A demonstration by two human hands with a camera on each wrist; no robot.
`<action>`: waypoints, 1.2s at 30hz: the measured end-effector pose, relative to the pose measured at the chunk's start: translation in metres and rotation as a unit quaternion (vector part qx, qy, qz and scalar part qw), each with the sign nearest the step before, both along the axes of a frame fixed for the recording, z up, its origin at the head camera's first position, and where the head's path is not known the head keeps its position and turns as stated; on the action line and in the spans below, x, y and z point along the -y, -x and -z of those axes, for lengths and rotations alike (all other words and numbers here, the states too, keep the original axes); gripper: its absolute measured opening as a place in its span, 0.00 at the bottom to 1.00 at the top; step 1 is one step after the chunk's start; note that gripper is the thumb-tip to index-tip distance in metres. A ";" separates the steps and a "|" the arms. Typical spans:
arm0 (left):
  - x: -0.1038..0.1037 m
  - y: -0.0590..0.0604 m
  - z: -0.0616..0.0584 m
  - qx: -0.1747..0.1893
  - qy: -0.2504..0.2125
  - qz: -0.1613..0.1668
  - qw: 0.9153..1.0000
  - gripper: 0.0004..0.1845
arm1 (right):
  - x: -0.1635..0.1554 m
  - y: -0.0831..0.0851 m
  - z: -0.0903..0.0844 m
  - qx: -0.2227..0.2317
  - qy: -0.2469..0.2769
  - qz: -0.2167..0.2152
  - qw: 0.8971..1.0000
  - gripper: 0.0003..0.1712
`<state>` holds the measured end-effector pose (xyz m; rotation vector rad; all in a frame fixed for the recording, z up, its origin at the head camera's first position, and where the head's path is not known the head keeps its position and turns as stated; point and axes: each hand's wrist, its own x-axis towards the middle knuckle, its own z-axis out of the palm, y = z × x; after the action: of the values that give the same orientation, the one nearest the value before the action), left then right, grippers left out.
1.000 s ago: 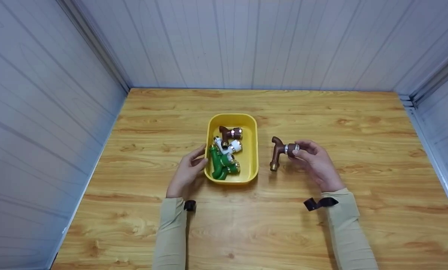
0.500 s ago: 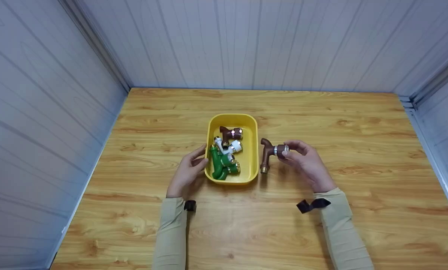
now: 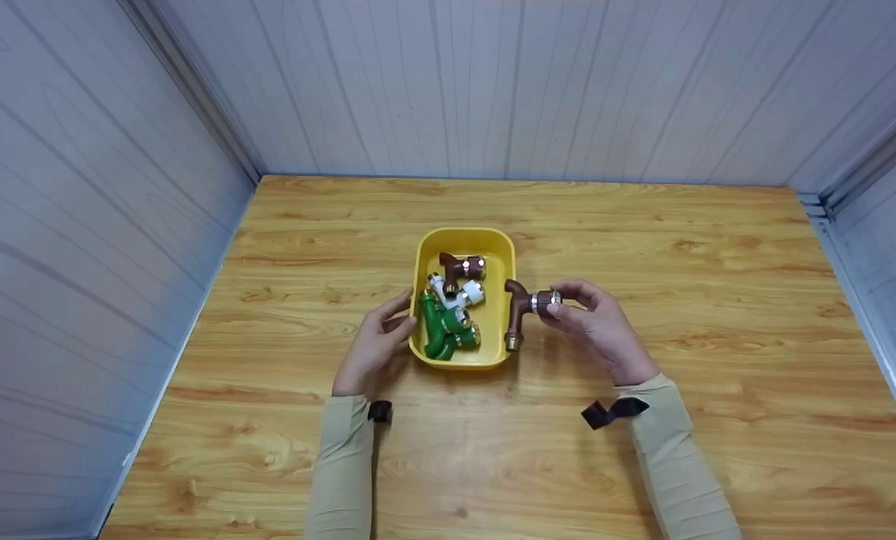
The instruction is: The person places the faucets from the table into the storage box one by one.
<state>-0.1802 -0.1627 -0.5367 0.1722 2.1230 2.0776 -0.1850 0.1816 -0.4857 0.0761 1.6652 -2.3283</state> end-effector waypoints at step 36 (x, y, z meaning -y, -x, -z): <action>-0.001 0.000 -0.001 0.008 -0.012 -0.001 1.000 0.28 | 0.039 0.001 0.008 -0.038 -0.169 -0.008 0.985 0.23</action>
<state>-0.1797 -0.1618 -0.5352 0.1543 2.0908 2.0995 -0.1858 0.1423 -0.4942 0.0428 2.0749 -2.0371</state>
